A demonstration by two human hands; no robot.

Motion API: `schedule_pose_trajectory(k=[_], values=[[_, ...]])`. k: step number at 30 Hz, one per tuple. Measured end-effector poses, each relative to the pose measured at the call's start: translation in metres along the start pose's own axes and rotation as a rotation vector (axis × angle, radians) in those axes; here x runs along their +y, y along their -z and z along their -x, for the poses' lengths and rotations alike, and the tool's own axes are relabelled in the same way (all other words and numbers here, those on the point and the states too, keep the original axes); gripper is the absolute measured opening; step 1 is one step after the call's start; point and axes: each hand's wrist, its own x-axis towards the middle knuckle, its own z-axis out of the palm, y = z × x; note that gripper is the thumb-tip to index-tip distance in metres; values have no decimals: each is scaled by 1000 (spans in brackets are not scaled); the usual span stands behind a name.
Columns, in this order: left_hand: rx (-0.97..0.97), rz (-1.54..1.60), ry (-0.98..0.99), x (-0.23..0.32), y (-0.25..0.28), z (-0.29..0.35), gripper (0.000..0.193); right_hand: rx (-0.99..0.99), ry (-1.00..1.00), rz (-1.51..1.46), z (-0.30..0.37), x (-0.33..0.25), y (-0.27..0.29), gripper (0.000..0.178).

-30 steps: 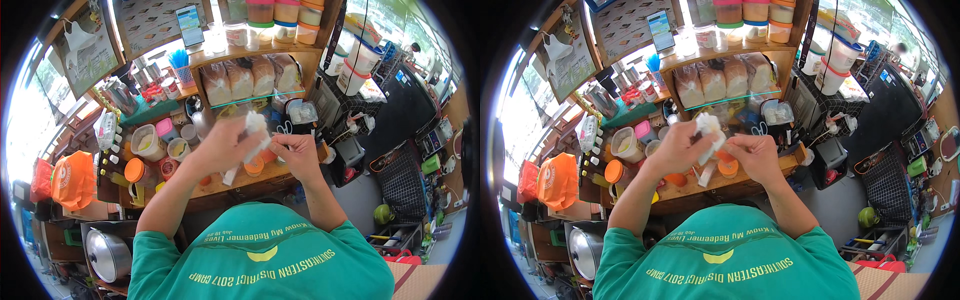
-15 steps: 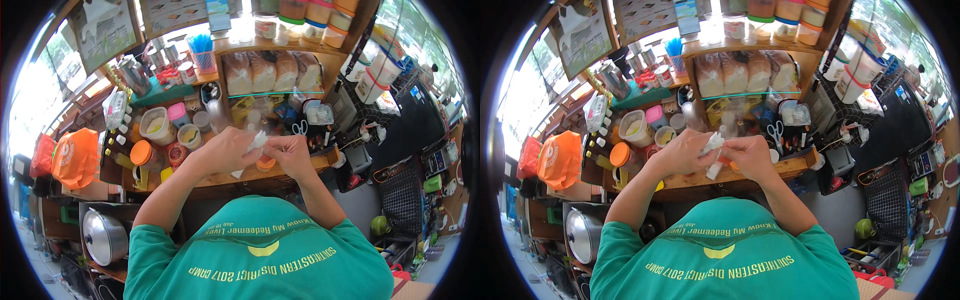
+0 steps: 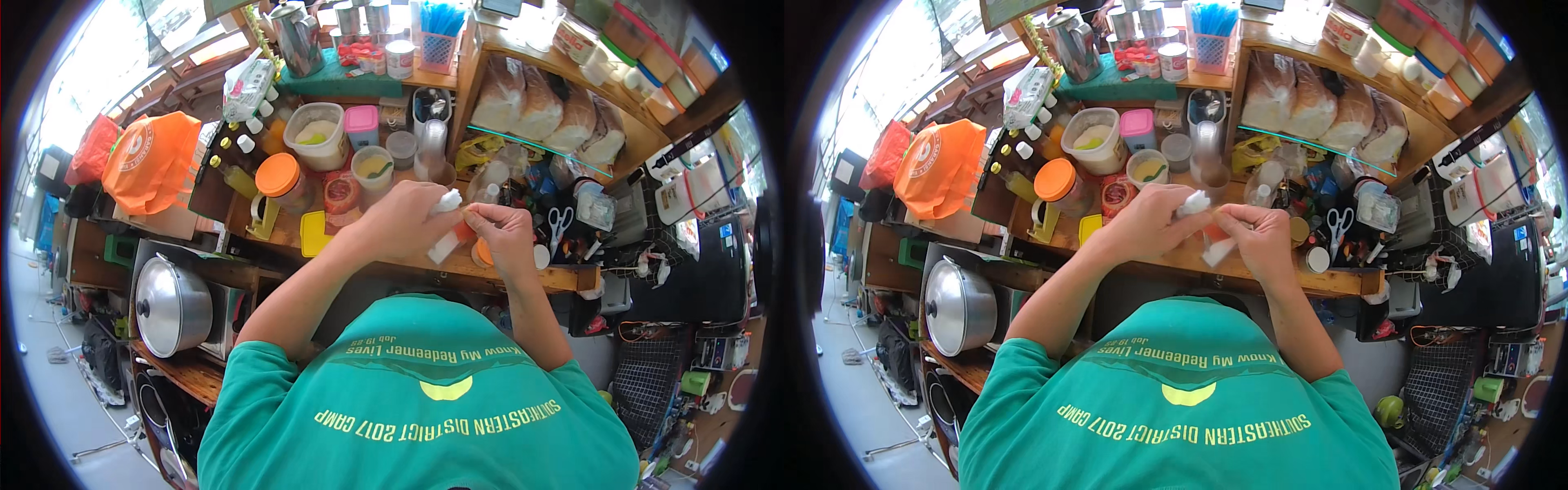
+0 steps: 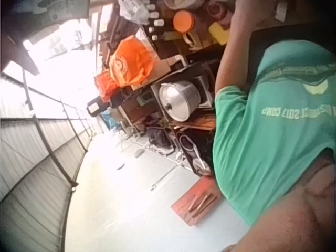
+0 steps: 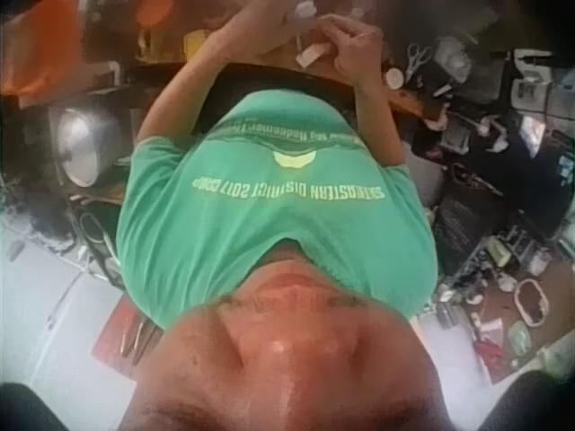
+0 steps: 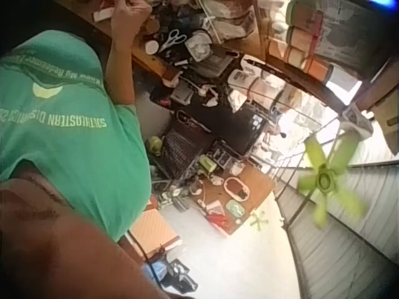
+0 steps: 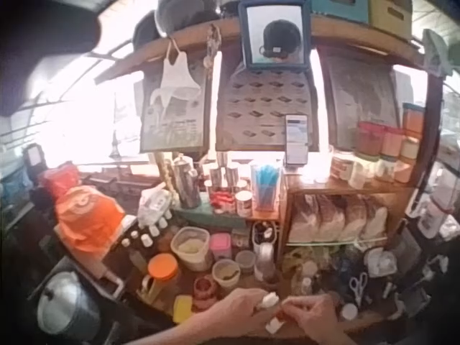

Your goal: Fill small plastic pouches with sauce from a squeeze bottle and seal them.

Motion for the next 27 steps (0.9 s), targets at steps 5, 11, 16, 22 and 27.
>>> schedule_pose_trajectory(k=[5,11,16,22,27], values=[[107,-150,-76,-20,16,-5,16,-19,-65,-53,-26,9,-20,13],[59,-215,-156,-27,51,-26,15,-33,199,90,-63,4,-27,10],[106,-150,-196,-37,60,-39,15,93,230,116,-70,-5,-39,11],[93,-110,-246,-57,61,-43,17,151,271,111,-73,16,-40,12],[46,-84,-212,-68,68,-41,16,180,216,71,-76,23,-43,13]])
